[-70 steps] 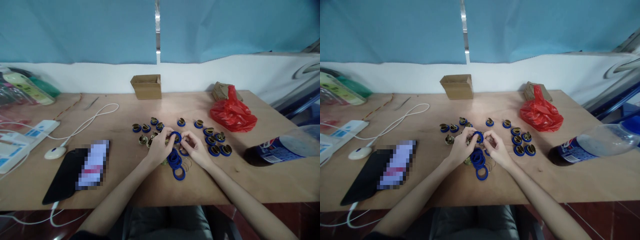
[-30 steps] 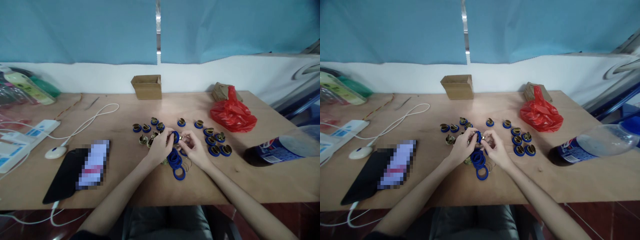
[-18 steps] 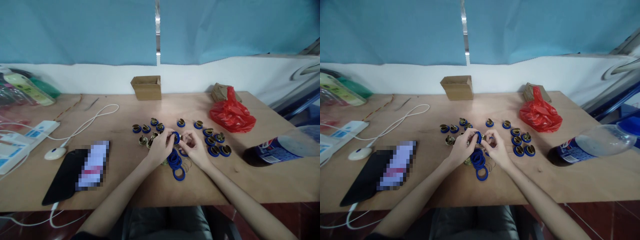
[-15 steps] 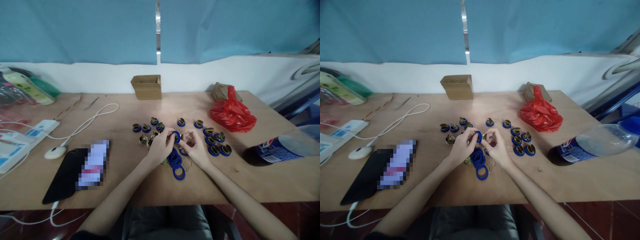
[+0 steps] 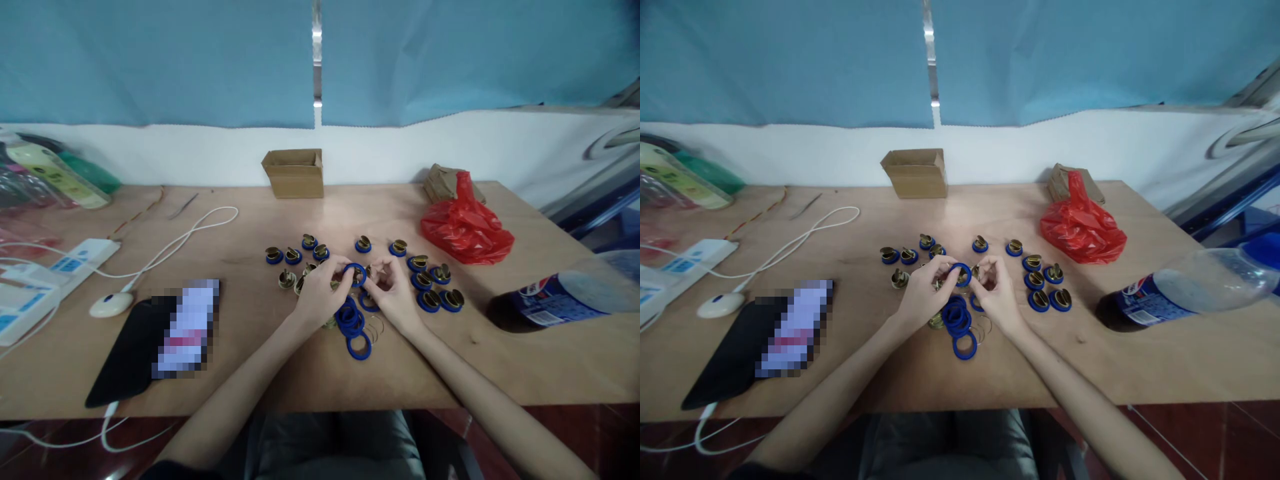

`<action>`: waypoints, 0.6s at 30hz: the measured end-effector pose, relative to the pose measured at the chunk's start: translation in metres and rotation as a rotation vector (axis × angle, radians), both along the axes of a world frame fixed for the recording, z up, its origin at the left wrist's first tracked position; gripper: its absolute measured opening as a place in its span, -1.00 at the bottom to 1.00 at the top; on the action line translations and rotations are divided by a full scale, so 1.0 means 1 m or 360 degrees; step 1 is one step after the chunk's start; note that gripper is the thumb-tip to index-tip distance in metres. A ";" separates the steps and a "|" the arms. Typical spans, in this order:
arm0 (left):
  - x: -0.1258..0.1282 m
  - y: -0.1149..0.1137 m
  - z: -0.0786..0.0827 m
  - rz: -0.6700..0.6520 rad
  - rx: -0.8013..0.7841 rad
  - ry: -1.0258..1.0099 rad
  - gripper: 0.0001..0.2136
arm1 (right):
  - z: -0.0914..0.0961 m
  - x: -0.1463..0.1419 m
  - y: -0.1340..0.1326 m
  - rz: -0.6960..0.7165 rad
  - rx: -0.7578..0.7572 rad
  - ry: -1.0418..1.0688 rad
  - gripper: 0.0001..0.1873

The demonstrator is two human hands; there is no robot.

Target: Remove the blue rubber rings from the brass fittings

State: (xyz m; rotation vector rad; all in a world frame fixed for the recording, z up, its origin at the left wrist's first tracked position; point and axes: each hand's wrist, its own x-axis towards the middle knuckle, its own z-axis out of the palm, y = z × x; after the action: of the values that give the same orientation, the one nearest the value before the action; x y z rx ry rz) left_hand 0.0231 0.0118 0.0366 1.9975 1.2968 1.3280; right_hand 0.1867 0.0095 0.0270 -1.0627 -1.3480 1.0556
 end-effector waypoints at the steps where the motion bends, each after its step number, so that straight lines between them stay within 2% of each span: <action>1: 0.000 0.000 0.000 -0.0002 0.0003 0.0002 -0.92 | 0.000 0.000 0.000 -0.0011 -0.0002 -0.0009 -0.63; 11: -0.002 -0.003 0.013 0.0135 0.0033 -0.0063 -0.90 | -0.001 0.004 0.001 -0.0171 0.0002 -0.0029 -0.70; 18: 0.000 -0.002 0.008 0.0126 0.0076 -0.0091 -0.91 | 0.000 0.003 0.000 -0.0114 0.0001 -0.0025 -0.70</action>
State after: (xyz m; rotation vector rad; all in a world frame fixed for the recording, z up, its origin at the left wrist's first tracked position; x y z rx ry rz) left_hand 0.0231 0.0098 0.0444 1.9430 1.3423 1.4548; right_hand 0.1892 0.0097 0.0267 -1.1127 -1.3128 0.9957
